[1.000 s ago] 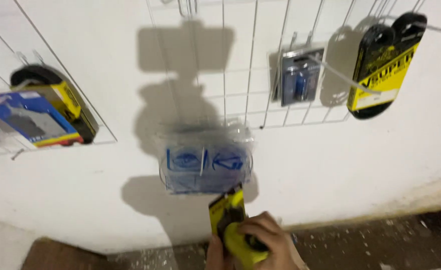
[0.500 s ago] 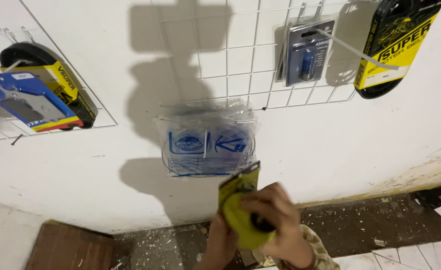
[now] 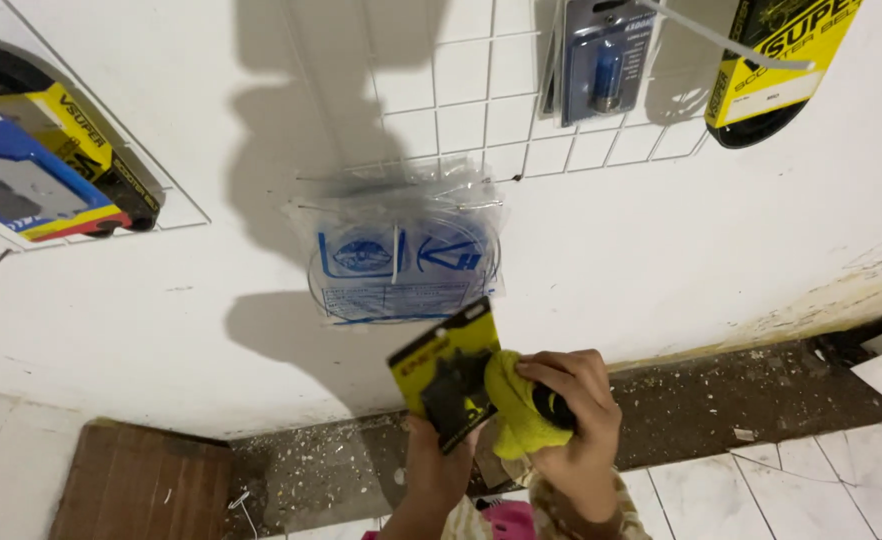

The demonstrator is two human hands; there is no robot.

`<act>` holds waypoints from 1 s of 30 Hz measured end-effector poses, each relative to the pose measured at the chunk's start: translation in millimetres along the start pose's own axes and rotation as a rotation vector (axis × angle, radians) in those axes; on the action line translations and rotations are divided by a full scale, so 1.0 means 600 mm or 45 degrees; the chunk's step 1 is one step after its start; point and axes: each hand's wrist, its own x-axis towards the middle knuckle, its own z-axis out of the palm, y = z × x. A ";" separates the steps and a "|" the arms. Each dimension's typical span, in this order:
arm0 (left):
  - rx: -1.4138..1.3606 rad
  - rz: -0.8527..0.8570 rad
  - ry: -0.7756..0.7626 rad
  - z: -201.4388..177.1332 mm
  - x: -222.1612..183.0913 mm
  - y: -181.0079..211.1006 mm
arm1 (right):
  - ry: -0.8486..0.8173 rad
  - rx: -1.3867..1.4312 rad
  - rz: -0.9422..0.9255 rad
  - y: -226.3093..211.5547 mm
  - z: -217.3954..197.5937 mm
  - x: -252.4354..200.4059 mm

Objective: Cleaning a packaged motorcycle spare part with a yellow cloth.

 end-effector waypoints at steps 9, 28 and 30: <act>0.545 0.276 -0.434 0.092 -0.013 0.044 | -0.008 0.119 -0.199 0.022 0.017 -0.019; 2.011 0.340 0.367 0.023 -0.006 0.041 | -0.238 0.176 -0.216 0.002 0.026 0.000; 2.036 0.387 0.299 0.029 -0.007 0.043 | -0.107 0.209 -0.182 0.027 0.026 -0.006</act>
